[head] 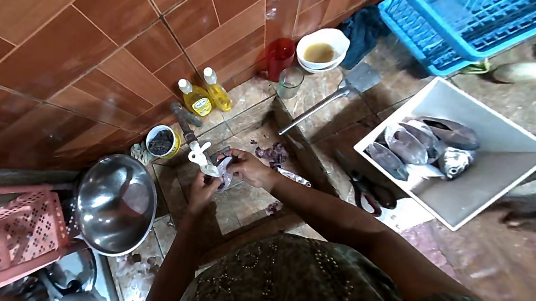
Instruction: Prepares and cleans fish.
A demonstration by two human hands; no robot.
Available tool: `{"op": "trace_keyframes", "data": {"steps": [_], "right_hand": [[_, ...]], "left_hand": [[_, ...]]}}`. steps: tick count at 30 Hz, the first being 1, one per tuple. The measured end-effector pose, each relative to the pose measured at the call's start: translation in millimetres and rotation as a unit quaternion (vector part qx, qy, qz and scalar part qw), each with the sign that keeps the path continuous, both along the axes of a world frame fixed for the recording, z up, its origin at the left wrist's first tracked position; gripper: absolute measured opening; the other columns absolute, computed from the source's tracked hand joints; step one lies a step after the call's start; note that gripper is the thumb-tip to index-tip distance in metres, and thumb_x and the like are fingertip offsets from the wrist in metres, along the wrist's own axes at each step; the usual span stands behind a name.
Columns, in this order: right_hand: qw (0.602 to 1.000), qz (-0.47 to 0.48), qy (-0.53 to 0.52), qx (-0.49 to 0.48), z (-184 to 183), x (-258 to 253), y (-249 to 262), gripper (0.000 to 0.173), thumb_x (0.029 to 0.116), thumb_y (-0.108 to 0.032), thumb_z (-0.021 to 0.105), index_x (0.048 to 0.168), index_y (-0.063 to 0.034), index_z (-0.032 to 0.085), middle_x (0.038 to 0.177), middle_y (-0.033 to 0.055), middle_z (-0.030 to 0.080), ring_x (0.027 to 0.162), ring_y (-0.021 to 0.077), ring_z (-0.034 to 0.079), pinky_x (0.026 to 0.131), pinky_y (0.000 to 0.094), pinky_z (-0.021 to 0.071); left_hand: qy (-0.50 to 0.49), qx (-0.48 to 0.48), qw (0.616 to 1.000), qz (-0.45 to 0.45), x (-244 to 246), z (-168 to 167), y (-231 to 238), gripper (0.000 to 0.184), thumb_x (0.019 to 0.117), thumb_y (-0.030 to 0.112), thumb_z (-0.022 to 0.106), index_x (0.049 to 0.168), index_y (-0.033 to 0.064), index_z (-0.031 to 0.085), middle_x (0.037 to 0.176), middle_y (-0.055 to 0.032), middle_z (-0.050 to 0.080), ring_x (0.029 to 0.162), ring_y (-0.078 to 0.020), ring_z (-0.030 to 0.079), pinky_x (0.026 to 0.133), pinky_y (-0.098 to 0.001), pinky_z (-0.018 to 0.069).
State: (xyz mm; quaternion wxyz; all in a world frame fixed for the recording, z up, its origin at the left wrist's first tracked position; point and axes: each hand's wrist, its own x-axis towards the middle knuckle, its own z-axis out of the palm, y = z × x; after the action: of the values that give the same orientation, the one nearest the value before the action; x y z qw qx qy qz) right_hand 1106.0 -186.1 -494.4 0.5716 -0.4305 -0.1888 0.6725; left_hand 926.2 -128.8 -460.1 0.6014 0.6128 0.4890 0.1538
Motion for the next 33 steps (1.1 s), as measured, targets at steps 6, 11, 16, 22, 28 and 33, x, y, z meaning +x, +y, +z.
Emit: {"op": "trace_keyframes", "data": {"steps": [6,11,16,22,28,33], "right_hand": [[1.0,-0.008,0.013,-0.013,-1.0,1.3,-1.3,0.044,0.0864,0.011,0.06,0.127,-0.0057,0.06,0.114,0.0086,0.067,0.089,0.0151,0.064,0.075,0.0326,0.0552],[0.997,0.026,-0.034,-0.064,-1.5,1.5,-7.0,0.046,0.098,-0.003,0.061,0.142,-0.0117,0.05,0.115,0.0094,0.065,0.09,0.0179,0.065,0.074,0.0353,0.0567],[0.989,-0.011,0.037,-0.141,2.6,-22.0,-17.9,0.052,0.1,-0.012,0.064,0.146,-0.0094,0.04,0.106,0.0124,0.066,0.079,0.0198,0.069,0.072,0.0358,0.0601],[0.996,0.005,-0.053,-0.077,-3.7,-25.2,-24.1,0.034,0.0941,-0.002,0.067,0.127,0.0018,0.059,0.111,0.0121,0.066,0.095,0.0169,0.065,0.085,0.0346,0.0572],[0.986,0.105,-0.132,0.0,3.2,-8.7,-24.1,0.029,0.095,-0.005,0.066,0.123,0.0018,0.065,0.113,0.012,0.067,0.098,0.0145,0.065,0.091,0.0338,0.0552],[0.986,0.067,-0.15,0.016,6.3,-7.8,-24.2,0.043,0.0937,-0.004,0.067,0.135,-0.0012,0.057,0.114,0.0143,0.067,0.099,0.0176,0.067,0.091,0.0366,0.0561]], "left_hand": [[-0.017,0.017,1.0,-0.008,-2.2,-4.1,0.3,0.045,0.0881,0.001,0.067,0.13,-0.0078,0.055,0.114,-0.0159,0.067,0.102,-0.0153,0.067,0.092,-0.0328,0.0566],[0.03,0.031,0.999,0.011,-3.2,1.6,-2.5,0.041,0.0932,0.006,0.068,0.131,-0.0064,0.057,0.119,-0.0174,0.067,0.107,-0.0161,0.067,0.097,-0.0336,0.0554],[0.086,0.069,0.993,0.039,-1.4,-11.2,-7.8,0.04,0.0946,0.009,0.068,0.129,-0.007,0.058,0.118,-0.0206,0.067,0.108,-0.0213,0.066,0.098,-0.0385,0.0537],[-0.027,-0.033,0.993,0.107,-0.6,-14.9,-21.6,0.039,0.0949,0.01,0.066,0.127,-0.0073,0.053,0.111,-0.017,0.064,0.097,-0.0185,0.064,0.087,-0.035,0.0562],[0.019,-0.164,0.983,0.081,-0.3,4.5,0.2,0.043,0.1085,0.025,0.05,0.147,0.0052,0.045,0.111,-0.0183,0.068,0.085,-0.0232,0.07,0.072,-0.0395,0.0609],[0.006,-0.123,0.99,0.065,7.3,25.8,-2.9,0.035,0.1053,0.012,0.056,0.139,0.0011,0.053,0.114,-0.0146,0.069,0.09,-0.018,0.07,0.077,-0.0356,0.0612]]}}
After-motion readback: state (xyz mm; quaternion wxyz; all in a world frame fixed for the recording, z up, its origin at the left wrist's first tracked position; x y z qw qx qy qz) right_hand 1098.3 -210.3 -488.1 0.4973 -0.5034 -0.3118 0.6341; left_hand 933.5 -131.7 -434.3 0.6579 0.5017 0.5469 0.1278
